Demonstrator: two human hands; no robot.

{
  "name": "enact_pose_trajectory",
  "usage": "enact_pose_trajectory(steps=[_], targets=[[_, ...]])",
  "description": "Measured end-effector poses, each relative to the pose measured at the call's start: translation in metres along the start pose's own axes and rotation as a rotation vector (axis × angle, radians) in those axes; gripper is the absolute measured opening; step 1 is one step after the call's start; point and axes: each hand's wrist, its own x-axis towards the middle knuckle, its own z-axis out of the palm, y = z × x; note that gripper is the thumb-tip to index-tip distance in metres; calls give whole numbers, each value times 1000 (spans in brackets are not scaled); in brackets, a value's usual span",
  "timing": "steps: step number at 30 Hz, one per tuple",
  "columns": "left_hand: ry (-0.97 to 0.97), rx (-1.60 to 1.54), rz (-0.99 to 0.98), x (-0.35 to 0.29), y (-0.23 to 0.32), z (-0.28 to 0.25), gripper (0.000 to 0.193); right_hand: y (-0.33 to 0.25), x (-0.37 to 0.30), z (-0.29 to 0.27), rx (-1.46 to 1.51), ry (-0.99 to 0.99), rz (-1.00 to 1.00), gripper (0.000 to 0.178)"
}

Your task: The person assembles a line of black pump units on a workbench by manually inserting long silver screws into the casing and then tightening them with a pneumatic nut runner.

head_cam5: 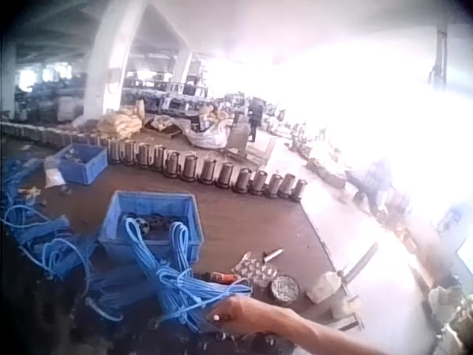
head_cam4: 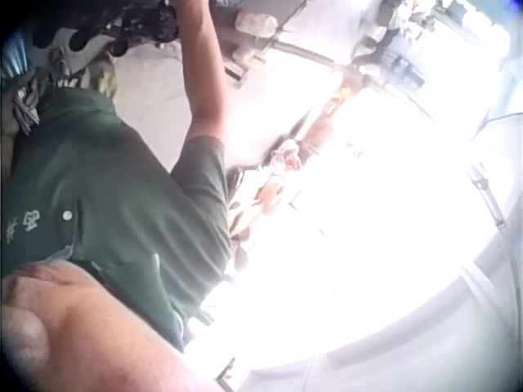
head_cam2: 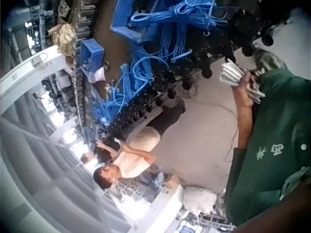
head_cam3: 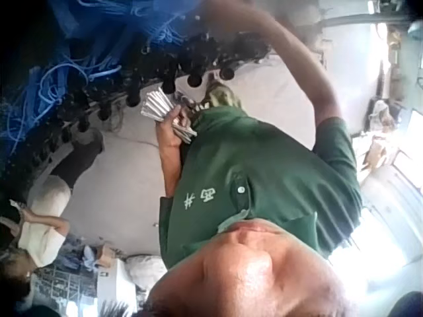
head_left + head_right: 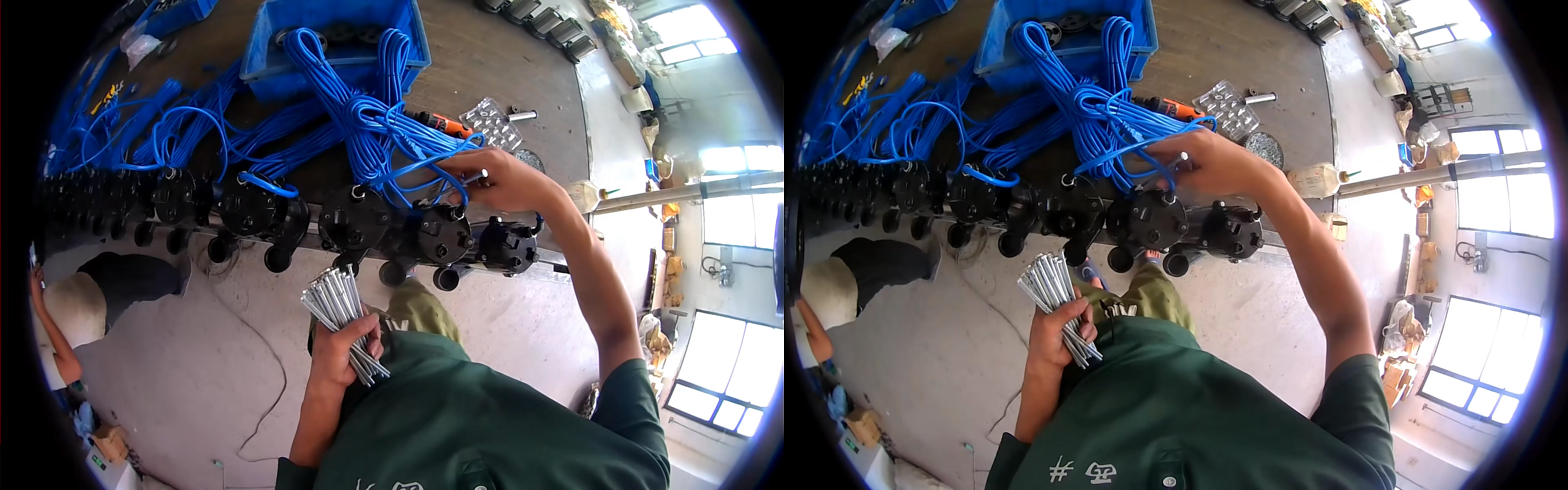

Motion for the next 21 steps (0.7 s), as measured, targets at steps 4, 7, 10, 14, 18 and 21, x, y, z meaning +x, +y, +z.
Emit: enact_pose_trajectory(steps=[4, 7, 10, 14, 18, 21], targets=[[-12, 16, -25, 1, 0, 2, 23, 24, -18, 0, 141, 107, -36, 37], [-5, -4, -46, -2, -3, -2, 30, 27, -18, 11, 65, 199, -169, 27], [-24, 44, -36, -3, -2, -4, 29, 18, -12, 12, -87, 258, -313, 25], [-39, 100, -17, -7, -1, -5, 24, 15, -10, 6, -74, 39, -75, 35], [-67, 155, -41, -3, -4, -2, 23, 35, -13, -7, 451, -102, 89, 36], [-83, 168, -43, -3, -3, -3, 23, 26, -9, -1, 576, -73, 243, 56]])
